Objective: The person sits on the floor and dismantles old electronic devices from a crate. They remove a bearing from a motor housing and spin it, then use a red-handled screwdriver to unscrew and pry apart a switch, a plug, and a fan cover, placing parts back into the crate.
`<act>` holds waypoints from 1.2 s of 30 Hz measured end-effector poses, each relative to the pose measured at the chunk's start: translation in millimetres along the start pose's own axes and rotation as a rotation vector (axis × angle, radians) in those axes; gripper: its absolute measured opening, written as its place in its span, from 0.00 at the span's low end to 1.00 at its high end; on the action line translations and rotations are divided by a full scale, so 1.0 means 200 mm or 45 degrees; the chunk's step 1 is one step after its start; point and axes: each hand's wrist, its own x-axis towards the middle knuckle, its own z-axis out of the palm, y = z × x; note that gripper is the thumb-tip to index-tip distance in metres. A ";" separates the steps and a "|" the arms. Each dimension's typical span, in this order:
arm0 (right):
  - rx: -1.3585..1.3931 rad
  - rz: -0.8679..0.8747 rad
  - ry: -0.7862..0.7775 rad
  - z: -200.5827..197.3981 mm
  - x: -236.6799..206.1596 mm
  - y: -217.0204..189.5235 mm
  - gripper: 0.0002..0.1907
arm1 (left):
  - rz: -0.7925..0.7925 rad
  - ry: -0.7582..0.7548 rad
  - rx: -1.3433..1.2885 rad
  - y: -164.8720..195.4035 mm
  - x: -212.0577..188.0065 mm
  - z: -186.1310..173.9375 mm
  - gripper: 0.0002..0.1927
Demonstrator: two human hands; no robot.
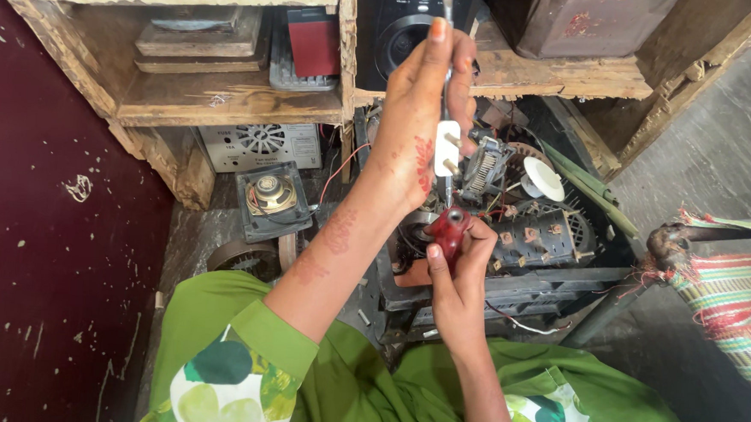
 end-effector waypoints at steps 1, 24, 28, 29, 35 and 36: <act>0.030 0.034 -0.015 0.00 0.01 0.01 0.20 | 0.014 -0.028 0.017 0.00 0.00 0.01 0.23; -0.118 0.310 -0.063 -0.02 0.06 0.10 0.08 | 0.146 -0.161 0.369 -0.32 -0.16 -0.07 0.25; -0.236 0.307 0.000 0.03 0.05 0.16 0.11 | 0.241 -0.137 0.398 -0.35 -0.18 -0.09 0.25; -0.297 0.270 0.012 0.03 0.05 0.18 0.13 | 0.260 -0.136 0.408 -0.36 -0.19 -0.09 0.25; 0.177 0.003 0.122 0.03 0.03 0.23 0.13 | 0.368 -0.117 0.489 -0.47 -0.18 -0.07 0.23; 0.070 0.008 0.137 0.03 0.03 0.23 0.13 | 0.432 -0.107 0.533 -0.48 -0.15 -0.08 0.22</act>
